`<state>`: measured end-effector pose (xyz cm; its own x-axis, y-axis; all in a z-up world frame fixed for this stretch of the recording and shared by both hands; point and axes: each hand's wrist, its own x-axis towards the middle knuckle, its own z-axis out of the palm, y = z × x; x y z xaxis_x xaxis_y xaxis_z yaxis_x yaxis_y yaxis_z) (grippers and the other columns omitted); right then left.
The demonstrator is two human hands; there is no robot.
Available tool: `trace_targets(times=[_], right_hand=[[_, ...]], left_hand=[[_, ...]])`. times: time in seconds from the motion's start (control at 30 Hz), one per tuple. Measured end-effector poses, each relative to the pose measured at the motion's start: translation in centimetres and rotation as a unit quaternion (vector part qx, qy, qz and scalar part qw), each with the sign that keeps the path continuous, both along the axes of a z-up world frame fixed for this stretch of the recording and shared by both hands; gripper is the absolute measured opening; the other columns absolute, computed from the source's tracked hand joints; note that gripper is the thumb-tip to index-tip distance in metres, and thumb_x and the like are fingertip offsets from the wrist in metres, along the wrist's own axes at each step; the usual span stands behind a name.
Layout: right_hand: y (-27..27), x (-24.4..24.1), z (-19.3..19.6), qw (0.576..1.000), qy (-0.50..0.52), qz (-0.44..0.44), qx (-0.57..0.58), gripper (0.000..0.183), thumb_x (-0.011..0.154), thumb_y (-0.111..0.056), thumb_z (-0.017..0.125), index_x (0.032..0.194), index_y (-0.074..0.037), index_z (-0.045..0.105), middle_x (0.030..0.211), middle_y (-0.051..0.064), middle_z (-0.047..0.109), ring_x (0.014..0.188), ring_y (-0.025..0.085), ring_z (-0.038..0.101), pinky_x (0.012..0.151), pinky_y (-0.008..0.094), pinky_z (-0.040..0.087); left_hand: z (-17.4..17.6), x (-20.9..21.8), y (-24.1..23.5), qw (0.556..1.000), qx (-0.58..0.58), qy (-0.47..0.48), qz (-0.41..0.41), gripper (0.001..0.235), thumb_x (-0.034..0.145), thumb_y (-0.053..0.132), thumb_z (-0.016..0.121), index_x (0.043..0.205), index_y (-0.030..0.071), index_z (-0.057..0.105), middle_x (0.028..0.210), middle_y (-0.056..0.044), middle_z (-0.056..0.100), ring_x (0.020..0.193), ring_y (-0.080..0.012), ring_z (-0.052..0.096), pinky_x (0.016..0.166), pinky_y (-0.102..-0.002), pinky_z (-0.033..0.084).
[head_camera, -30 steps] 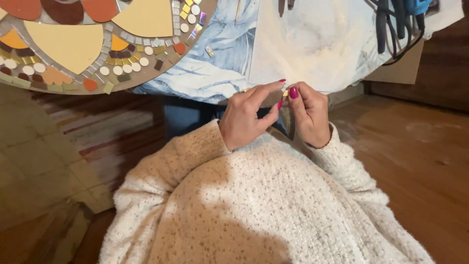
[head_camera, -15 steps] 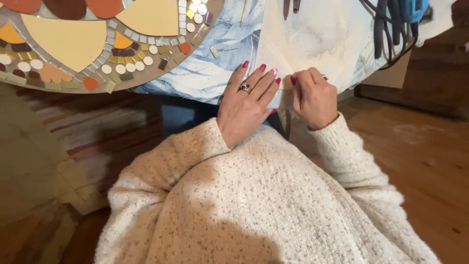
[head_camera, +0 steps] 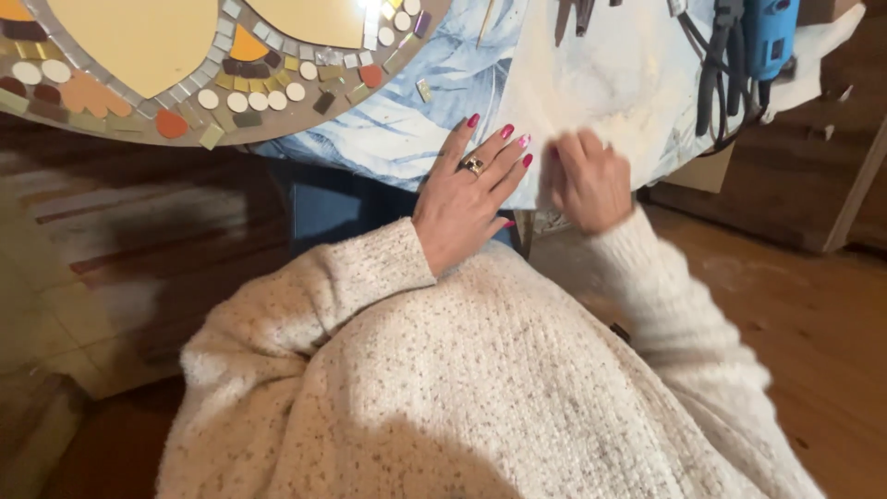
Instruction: Assembling a circular mosaic artwork by applying glue to small tiles and placing them onto a base.
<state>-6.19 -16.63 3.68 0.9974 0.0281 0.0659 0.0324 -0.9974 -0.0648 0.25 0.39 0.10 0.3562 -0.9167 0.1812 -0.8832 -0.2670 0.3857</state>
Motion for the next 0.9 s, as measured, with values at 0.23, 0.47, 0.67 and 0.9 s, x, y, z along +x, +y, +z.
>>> trace_targets(times=[0.23, 0.47, 0.67, 0.9], right_hand=[[-1.1, 4.0, -3.0, 0.999, -0.049, 0.02, 0.012, 0.007, 0.074, 0.001, 0.057, 0.078, -0.003, 0.053, 0.068, 0.007, 0.047, 0.044, 0.013, 0.038, 0.035, 0.024, 0.032], [0.4, 0.7, 0.0, 0.999, -0.002, 0.0, 0.055, 0.01, 0.073, 0.003, 0.056, 0.082, -0.002, 0.053, 0.07, 0.012, 0.047, 0.045, 0.023, 0.044, 0.04, 0.032, 0.036], [-1.4, 0.5, -3.0, 0.998, 0.007, -0.034, 0.048, 0.011, 0.072, 0.007, 0.055, 0.081, 0.001, 0.055, 0.065, 0.009, 0.047, 0.044, 0.015, 0.039, 0.036, 0.024, 0.035], [-1.0, 2.1, -2.5, 0.999, -0.046, 0.0, 0.004, 0.007, 0.08, -0.005, 0.056, 0.076, -0.006, 0.05, 0.067, 0.008, 0.045, 0.051, 0.022, 0.044, 0.041, 0.032, 0.037]], left_hand=[[0.0, -0.4, 0.2, 0.999, -0.027, 0.021, -0.001, 0.059, 0.071, 0.043, 0.055, 0.116, 0.006, 0.048, 0.128, -0.011, 0.041, 0.124, -0.0242, 0.025, 0.104, -0.048, 0.005], [0.1, -0.3, 0.1, 1.0, -0.011, 0.008, 0.001, 0.058, 0.073, 0.041, 0.052, 0.119, 0.006, 0.046, 0.13, -0.011, 0.038, 0.125, -0.0244, 0.024, 0.103, -0.048, 0.005], [0.0, -0.1, 0.1, 1.0, -0.02, 0.004, -0.001, 0.061, 0.07, 0.042, 0.055, 0.119, 0.007, 0.046, 0.131, -0.01, 0.038, 0.125, -0.0232, 0.025, 0.104, -0.048, 0.004], [0.1, 0.0, 0.1, 0.998, -0.024, 0.058, -0.013, 0.058, 0.073, 0.038, 0.056, 0.119, 0.005, 0.043, 0.127, -0.011, 0.039, 0.125, -0.0246, 0.024, 0.106, -0.048, 0.005]])
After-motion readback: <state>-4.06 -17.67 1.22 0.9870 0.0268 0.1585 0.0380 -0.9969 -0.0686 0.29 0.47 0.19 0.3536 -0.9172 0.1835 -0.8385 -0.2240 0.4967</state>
